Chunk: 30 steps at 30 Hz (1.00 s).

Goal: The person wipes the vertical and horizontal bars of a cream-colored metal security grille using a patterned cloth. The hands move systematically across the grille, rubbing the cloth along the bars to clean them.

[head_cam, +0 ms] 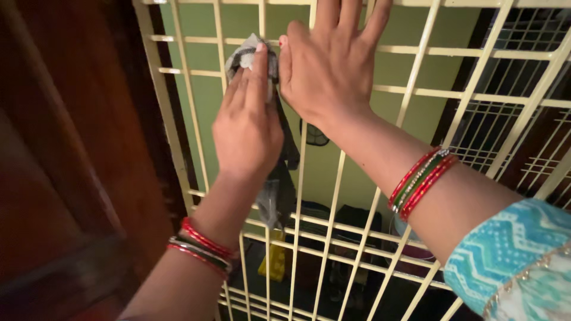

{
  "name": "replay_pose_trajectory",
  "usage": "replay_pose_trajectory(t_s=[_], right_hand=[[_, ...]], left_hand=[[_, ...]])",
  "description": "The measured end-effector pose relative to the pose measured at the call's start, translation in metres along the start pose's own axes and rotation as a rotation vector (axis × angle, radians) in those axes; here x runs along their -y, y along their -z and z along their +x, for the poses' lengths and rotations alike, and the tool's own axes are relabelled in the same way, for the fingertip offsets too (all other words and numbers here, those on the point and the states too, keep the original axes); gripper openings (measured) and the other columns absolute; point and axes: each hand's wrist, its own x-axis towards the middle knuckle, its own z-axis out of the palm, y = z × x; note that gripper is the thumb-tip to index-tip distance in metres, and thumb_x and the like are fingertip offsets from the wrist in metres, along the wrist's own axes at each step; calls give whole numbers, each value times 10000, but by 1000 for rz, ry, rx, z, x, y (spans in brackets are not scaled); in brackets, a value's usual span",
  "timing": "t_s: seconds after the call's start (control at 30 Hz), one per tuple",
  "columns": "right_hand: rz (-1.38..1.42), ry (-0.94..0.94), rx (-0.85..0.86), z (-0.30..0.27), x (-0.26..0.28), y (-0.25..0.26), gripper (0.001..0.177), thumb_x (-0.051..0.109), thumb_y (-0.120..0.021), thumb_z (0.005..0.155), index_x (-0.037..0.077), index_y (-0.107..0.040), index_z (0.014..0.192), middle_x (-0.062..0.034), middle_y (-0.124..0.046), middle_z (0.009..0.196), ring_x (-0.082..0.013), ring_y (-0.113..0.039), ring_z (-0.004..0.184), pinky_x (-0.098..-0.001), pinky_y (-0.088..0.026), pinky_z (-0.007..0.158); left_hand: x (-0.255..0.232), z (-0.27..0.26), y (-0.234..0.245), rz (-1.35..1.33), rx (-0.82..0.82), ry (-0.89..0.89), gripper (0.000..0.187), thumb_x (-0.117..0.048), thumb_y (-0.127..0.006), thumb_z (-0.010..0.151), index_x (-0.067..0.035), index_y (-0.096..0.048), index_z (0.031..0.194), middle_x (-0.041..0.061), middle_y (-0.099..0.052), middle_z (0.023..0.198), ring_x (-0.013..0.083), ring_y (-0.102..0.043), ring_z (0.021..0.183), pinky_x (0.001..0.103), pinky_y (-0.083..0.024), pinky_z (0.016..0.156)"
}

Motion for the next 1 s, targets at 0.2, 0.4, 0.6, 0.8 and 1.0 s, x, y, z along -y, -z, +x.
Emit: replay_pose_trajectory(t_s=[0.2,0.4,0.6,0.8,1.0], right_hand=[[146,37,12,-4,-4,8,345,351,-582,1078,42,-737,1074,-328,-434,1429,-512,-295,1435,-757,-57,1154],[191,61,-52,-20,-7,19,353,356,-559,1138,82,-690,1317,-300,-322,1638,-459,-252,1565,-681,-55,1267],[693,-243,57,-63,20,56,585,270,-606,1030,9,-427,1522,-188,-621,1401,-375,-580,1333,-698,-161,1197],[814,-457,37,-37,-22,77,444,-4,-666,913,107,-599,1338,-88,-771,1114,-287,-788,1029,-398,-605,923],[428,-246,-404,-19,-62,73,522,-116,-620,856,60,-548,1342,-166,-547,1362,-398,-547,1258,-455,-521,969]], left_hand=[[-7,35,17,-140,-23,432,434,-156,-566,1091,-131,-496,1518,142,-779,952,322,-753,805,449,-568,723],[-26,47,14,-352,-139,566,328,-151,-563,1058,-117,-598,1382,146,-792,1023,278,-783,933,399,-587,840],[-35,54,-13,-1221,-140,792,319,-162,-532,1050,-15,-598,1324,143,-688,1236,211,-656,1102,336,-553,980],[-52,72,-10,-1194,38,760,435,-254,-535,1004,-9,-581,1360,143,-692,1220,220,-654,1096,351,-510,1000],[-68,71,-26,-279,85,414,601,-329,-593,1001,-111,-434,1539,220,-559,1387,369,-545,1287,504,-412,1084]])
